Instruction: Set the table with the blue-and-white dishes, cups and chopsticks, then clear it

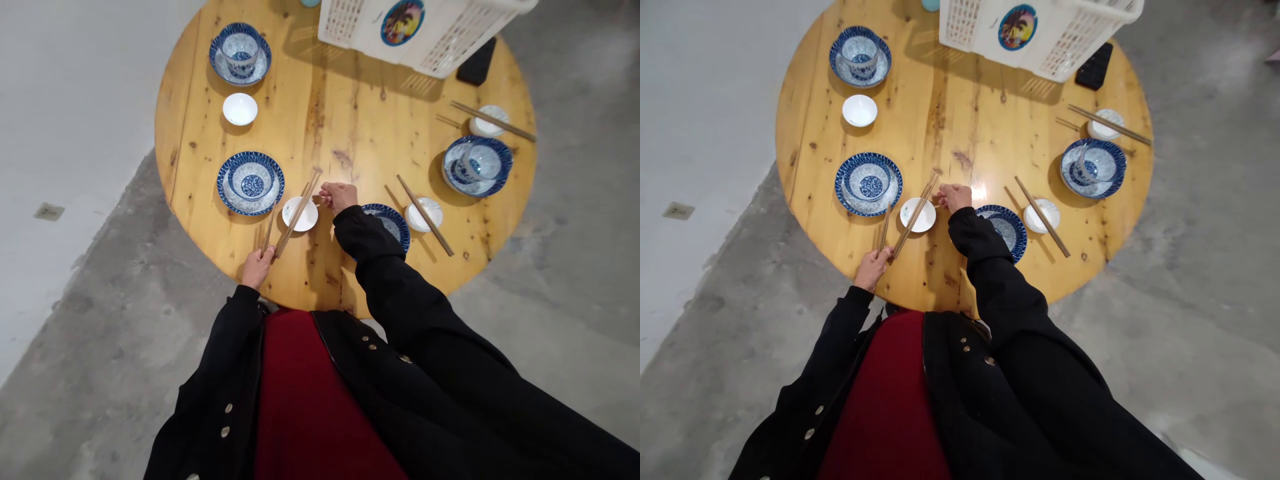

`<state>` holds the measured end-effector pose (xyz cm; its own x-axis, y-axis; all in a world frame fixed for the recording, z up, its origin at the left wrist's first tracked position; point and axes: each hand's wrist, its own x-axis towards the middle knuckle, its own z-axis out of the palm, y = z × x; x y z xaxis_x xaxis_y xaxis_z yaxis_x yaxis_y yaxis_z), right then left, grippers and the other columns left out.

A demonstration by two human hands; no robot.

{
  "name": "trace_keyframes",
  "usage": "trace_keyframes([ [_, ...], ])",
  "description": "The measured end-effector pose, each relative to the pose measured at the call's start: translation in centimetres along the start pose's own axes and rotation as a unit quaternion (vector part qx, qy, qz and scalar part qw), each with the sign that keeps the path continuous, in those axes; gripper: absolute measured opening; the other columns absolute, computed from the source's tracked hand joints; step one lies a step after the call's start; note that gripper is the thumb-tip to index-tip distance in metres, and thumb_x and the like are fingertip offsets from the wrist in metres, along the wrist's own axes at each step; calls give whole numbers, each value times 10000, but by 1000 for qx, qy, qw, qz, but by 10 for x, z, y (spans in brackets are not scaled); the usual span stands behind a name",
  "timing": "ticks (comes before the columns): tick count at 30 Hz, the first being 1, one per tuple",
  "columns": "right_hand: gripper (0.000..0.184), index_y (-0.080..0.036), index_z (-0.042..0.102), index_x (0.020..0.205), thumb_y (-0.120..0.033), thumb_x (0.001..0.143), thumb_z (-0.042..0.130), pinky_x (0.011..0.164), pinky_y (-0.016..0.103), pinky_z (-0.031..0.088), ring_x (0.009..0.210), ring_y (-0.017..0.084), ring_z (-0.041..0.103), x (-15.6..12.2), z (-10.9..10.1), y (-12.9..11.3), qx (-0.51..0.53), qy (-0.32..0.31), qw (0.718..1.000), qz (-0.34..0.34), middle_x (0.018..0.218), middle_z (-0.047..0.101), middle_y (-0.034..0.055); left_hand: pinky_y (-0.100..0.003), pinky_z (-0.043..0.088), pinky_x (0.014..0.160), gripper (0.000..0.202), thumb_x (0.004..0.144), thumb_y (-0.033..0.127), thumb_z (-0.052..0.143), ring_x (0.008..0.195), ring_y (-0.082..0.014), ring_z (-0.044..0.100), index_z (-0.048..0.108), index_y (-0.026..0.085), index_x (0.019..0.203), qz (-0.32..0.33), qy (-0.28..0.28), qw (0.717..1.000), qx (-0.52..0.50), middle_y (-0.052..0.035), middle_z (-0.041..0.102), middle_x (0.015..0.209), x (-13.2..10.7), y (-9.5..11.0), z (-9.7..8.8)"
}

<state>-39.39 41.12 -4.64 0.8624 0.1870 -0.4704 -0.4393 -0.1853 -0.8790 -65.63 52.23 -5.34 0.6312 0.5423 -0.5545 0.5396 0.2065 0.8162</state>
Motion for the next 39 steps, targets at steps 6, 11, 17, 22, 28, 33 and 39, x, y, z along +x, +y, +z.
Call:
trace_keyframes([
  [6, 79, -162, 621, 780, -219, 826, 651, 427, 165, 383, 458, 52, 508, -34, -13, -3, 6, 9, 998, -63, 657, 640, -14, -226, 341, 525, 411, 854, 524, 615, 631, -126, 541, 727, 129, 868, 45, 50, 998, -17, -119, 733, 964, -20, 10, -19],
  [11, 89, -177, 672, 802, -264, 787, 671, 434, 178, 393, 459, 63, 520, -86, -16, 6, -3, -59, 993, -104, 662, 655, -14, -223, 194, 421, 506, 858, 577, 603, 453, -38, 315, 718, 112, 1022, 46, -33, 990, -132, -101, 702, 916, -54, 28, -32],
  [17, 150, -185, 718, 807, -328, 767, 701, 456, 209, 435, 469, 79, 543, -152, 10, 5, -11, -187, 975, -118, 675, 689, 5, -239, 106, 408, 571, 813, 624, 638, 416, -15, 263, 722, 104, 1034, 31, -162, 962, -216, -69, 660, 829, -79, 34, -27],
  [22, 113, -168, 709, 754, -279, 765, 685, 439, 195, 441, 449, 75, 544, -179, 30, 11, -45, -258, 959, -112, 632, 670, -7, -244, 125, 408, 598, 773, 651, 672, 411, -14, 281, 722, 97, 992, 50, -103, 975, -193, -70, 668, 794, -80, 25, -26],
  [28, 125, -147, 655, 663, -196, 758, 720, 378, 164, 404, 413, 71, 538, -181, 7, 53, -82, -189, 978, 30, 571, 645, -3, -244, 98, 392, 536, 755, 600, 715, 393, -11, 271, 721, 110, 971, 51, -17, 978, -201, -49, 653, 775, -88, 0, -51],
  [33, 151, -156, 632, 703, -193, 817, 723, 467, 158, 489, 501, 84, 625, -173, 5, 76, 7, -134, 983, 123, 631, 685, 19, -240, 89, 384, 515, 744, 588, 724, 379, -10, 262, 710, 125, 970, 25, 26, 975, -217, -31, 642, 759, -104, -24, -67],
  [39, 173, -169, 624, 781, -266, 915, 672, 572, 189, 558, 591, 114, 685, -159, 34, 79, 88, -145, 975, 147, 679, 708, 36, -228, 92, 371, 532, 714, 589, 743, 364, -6, 260, 700, 128, 977, 5, 41, 975, -219, -13, 634, 738, -115, -37, -75],
])
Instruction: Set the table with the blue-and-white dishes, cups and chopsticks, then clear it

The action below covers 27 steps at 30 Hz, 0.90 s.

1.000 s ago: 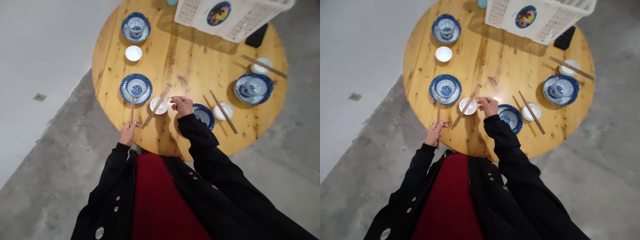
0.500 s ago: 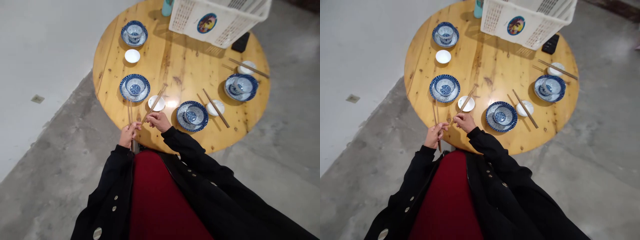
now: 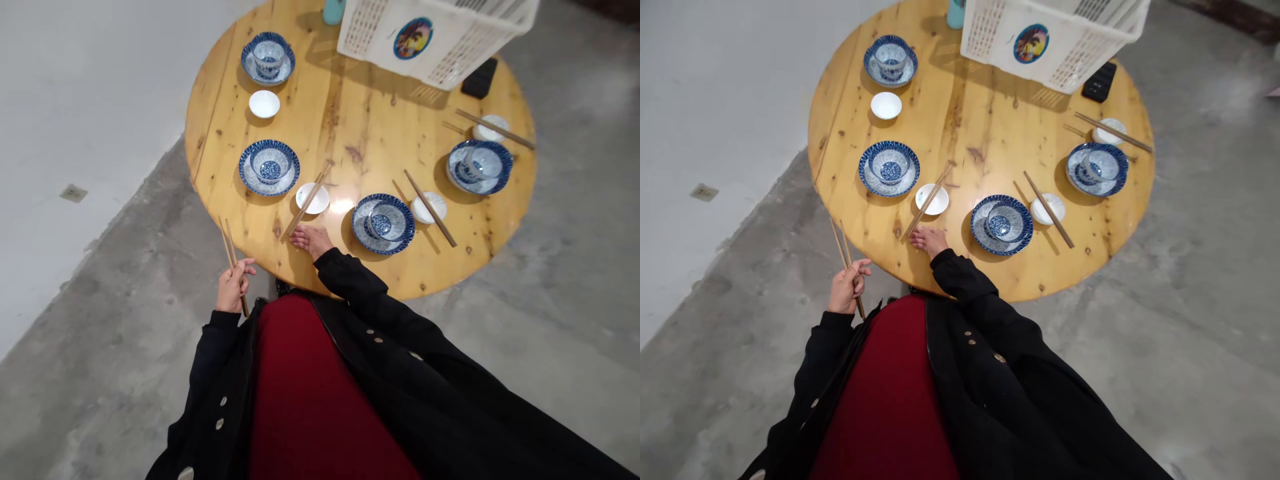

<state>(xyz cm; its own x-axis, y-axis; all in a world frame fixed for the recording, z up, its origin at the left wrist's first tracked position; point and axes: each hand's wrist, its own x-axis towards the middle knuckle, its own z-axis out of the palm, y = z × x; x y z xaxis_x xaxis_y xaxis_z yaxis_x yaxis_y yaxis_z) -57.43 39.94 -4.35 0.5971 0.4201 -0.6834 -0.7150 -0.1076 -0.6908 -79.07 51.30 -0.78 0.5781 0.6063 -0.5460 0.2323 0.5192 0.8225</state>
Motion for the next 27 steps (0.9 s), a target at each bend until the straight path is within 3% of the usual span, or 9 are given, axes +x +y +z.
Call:
trace_keyframes([
  [7, 223, -171, 622, 798, -296, 980, 590, 598, 191, 556, 628, 115, 703, 14, 18, -8, 61, -53, 997, 2, 732, 738, 43, -197, 97, 363, 564, 684, 593, 761, 357, 3, 275, 700, 121, 987, -1, 19, 1000, -4, -10, 640, 746, -4, -3, -11],
  [13, 254, -157, 612, 785, -204, 1006, 496, 593, 184, 540, 605, 103, 699, 11, 22, -16, 59, -38, 997, 7, 689, 719, 20, -194, 110, 360, 562, 687, 589, 762, 364, 1, 286, 698, 119, 987, -2, 13, 1000, 4, -9, 639, 748, -3, -3, -11],
  [19, 165, -163, 604, 772, -206, 929, 634, 570, 186, 534, 588, 110, 691, 11, 24, -14, 41, -34, 999, -2, 685, 722, 20, -196, 117, 363, 549, 713, 586, 744, 376, -2, 298, 701, 116, 993, 1, 3, 1000, 9, -12, 641, 752, 0, -4, -12],
  [27, 166, -161, 592, 744, -196, 899, 642, 559, 194, 543, 581, 119, 685, 15, 27, -9, 25, -7, 1000, -10, 662, 716, 34, -187, 120, 353, 596, 696, 617, 753, 366, 1, 300, 699, 108, 1000, -3, 0, 1000, 7, -10, 641, 745, 2, -5, -16],
])
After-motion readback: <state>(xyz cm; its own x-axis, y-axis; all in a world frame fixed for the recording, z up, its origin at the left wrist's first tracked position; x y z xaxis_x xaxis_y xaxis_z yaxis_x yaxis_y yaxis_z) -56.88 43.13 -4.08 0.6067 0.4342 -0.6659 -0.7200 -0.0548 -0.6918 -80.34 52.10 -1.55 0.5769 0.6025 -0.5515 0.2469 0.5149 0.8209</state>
